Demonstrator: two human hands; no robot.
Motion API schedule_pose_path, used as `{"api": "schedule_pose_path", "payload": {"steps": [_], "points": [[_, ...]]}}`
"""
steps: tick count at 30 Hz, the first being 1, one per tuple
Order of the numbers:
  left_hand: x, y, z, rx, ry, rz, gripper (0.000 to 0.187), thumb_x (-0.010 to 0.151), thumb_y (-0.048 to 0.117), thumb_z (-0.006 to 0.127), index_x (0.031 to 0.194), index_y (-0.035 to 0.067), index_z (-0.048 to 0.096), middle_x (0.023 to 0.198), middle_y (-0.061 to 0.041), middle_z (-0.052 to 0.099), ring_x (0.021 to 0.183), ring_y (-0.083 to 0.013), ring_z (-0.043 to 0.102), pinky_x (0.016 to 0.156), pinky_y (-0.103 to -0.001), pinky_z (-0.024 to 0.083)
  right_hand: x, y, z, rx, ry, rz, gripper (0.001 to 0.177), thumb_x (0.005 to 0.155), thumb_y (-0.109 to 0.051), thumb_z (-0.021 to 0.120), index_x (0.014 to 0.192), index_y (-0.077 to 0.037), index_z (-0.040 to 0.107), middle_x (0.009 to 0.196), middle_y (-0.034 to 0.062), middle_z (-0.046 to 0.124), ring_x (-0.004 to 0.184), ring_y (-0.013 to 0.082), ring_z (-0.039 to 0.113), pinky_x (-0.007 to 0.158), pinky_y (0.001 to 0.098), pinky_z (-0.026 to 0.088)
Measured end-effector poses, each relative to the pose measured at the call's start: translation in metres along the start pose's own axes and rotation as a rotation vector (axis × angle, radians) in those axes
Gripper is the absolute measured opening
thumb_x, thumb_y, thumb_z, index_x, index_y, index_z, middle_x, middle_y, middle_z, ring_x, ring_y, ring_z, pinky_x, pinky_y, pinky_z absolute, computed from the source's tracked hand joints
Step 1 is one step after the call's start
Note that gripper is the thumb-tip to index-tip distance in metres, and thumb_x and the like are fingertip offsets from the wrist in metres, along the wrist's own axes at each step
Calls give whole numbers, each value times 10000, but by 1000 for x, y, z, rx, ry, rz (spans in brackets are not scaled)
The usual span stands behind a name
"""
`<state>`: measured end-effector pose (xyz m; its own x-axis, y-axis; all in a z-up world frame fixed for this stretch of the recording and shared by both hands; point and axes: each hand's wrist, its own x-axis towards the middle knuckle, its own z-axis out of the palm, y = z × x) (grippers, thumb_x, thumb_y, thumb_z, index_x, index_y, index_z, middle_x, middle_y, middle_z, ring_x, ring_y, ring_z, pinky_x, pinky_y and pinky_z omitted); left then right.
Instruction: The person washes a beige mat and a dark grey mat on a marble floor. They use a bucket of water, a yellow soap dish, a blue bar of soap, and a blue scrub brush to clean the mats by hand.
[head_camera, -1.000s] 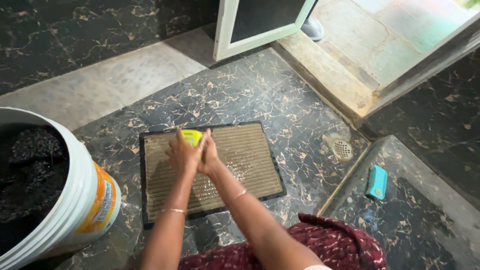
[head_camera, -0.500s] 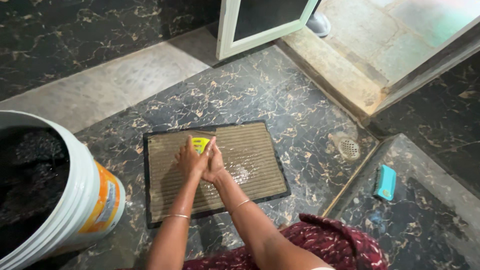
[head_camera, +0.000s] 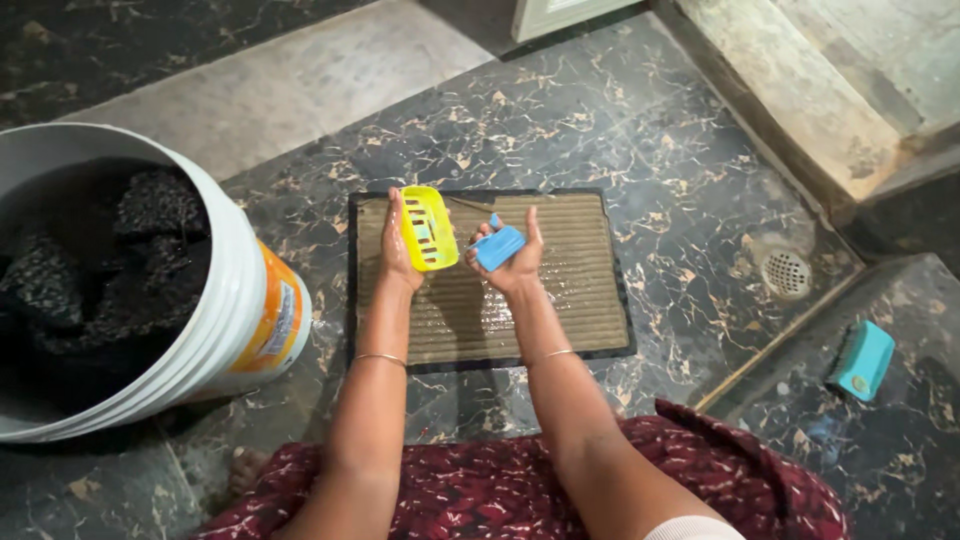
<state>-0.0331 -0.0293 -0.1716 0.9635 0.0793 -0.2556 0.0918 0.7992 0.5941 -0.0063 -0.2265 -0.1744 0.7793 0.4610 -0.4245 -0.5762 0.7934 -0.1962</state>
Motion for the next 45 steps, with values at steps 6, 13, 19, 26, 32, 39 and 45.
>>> {"api": "schedule_pose_path", "payload": {"steps": [6,13,19,26,32,39,45], "points": [[-7,-4,3,-44,-28,-35,703,950,709,482,1137,61,677,951,-146,733,798,-297,726,746,-455,616,-19,-14,24,-99,-148,127,688,829,-778,569,947,-105,653,850,101,664,759,260,632,700,486,540],[1,-38,-10,-89,23,-147,663,919,719,511,1110,101,659,939,-121,729,796,-297,712,704,-480,605,14,-13,-12,-156,-126,230,137,912,-220,652,898,-93,602,883,99,653,767,238,641,670,439,549],[3,-53,-34,-75,-71,-138,718,948,735,546,1127,54,686,926,-124,723,765,-283,696,697,-440,600,26,-8,-20,-362,12,128,492,783,51,559,1232,-143,516,1121,138,683,845,258,681,645,403,565],[-22,-39,-70,-113,147,-162,650,862,705,546,1089,110,676,894,-93,727,748,-280,733,706,-472,624,-10,-21,-8,-418,91,-18,419,924,-344,543,1324,-226,493,1009,184,700,715,269,662,623,432,561],[-11,-66,-142,213,305,-306,462,908,563,645,1128,158,679,950,-64,737,797,-232,727,714,-475,611,36,-36,-101,-224,90,7,721,886,-784,308,1000,-145,623,671,60,601,567,206,560,534,393,461],[-64,-120,-204,872,-46,-1098,485,875,545,721,1141,140,742,1049,-87,793,883,-212,760,775,-436,609,52,-43,-195,-304,67,48,431,1047,-556,633,1045,-126,630,821,26,687,615,154,622,533,296,531],[-91,-151,-215,1428,-381,-1466,524,861,538,724,1204,142,715,1171,-104,732,1004,-268,688,872,-481,544,43,-33,-144,-507,44,166,624,865,37,607,1417,-216,463,1244,76,719,902,233,754,765,390,659]]}}
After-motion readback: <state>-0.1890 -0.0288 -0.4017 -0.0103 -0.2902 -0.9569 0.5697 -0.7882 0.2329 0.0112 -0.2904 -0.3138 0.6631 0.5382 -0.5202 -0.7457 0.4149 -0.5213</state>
